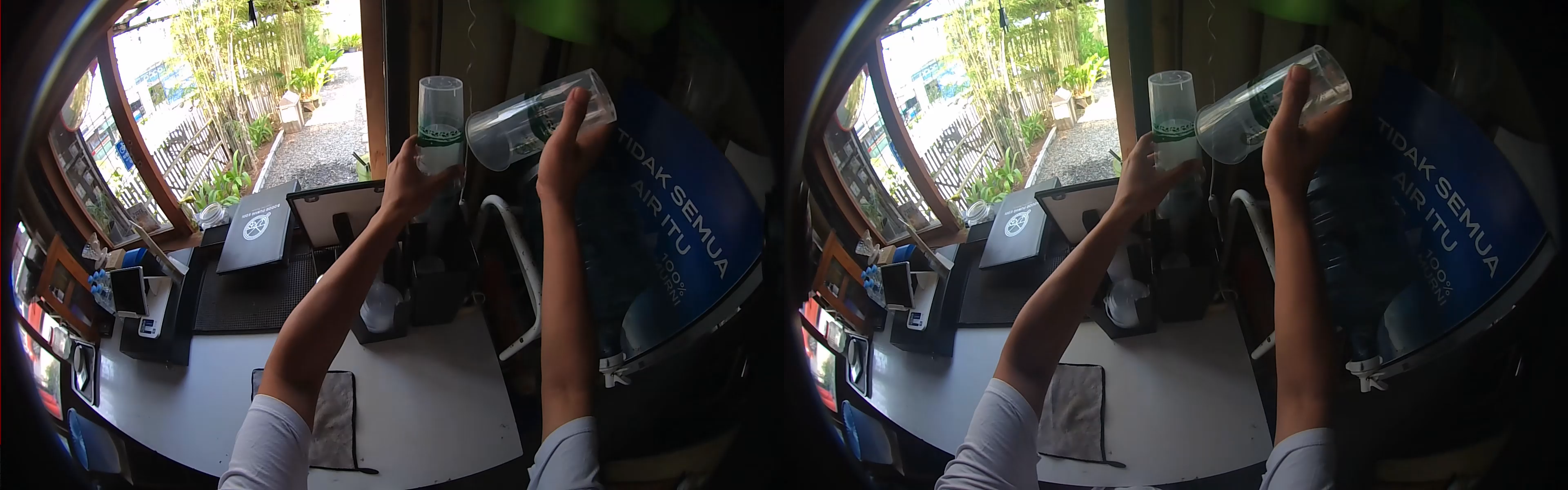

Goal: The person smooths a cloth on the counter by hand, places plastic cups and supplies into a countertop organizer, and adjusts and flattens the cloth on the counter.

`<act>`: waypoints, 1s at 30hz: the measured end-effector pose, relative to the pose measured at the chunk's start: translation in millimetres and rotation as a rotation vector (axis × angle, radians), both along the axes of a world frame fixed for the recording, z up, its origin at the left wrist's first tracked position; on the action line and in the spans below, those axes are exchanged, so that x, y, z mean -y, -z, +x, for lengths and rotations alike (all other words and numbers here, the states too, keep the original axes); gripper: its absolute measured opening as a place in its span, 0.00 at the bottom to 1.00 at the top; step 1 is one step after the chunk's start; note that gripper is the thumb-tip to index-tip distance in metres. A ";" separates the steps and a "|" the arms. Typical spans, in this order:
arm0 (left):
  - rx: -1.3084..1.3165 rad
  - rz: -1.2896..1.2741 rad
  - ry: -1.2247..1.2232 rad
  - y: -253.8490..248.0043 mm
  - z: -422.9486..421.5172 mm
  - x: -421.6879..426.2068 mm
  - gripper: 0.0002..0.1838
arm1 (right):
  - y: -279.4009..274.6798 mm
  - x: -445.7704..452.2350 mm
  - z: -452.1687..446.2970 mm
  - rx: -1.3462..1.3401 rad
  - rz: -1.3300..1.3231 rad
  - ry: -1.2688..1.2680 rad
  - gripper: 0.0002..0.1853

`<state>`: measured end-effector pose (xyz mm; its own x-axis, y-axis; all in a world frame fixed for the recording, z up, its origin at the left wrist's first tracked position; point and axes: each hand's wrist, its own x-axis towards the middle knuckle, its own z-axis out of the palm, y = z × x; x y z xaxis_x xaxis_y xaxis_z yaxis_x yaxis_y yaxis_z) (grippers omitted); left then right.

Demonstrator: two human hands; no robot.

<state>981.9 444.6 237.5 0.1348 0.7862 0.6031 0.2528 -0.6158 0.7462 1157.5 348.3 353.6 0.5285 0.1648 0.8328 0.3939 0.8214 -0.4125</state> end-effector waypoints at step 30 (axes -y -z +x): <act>0.141 -0.037 0.105 19.2 -8.2 26.5 0.67 | 50.2 -79.7 -47.3 0.482 -0.343 -0.108 0.64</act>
<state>973.7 418.1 218.3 0.1333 0.7945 0.5925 0.0796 -0.6044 0.7927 1110.2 428.0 303.5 0.0696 0.4987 0.8640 0.5241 0.7187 -0.4570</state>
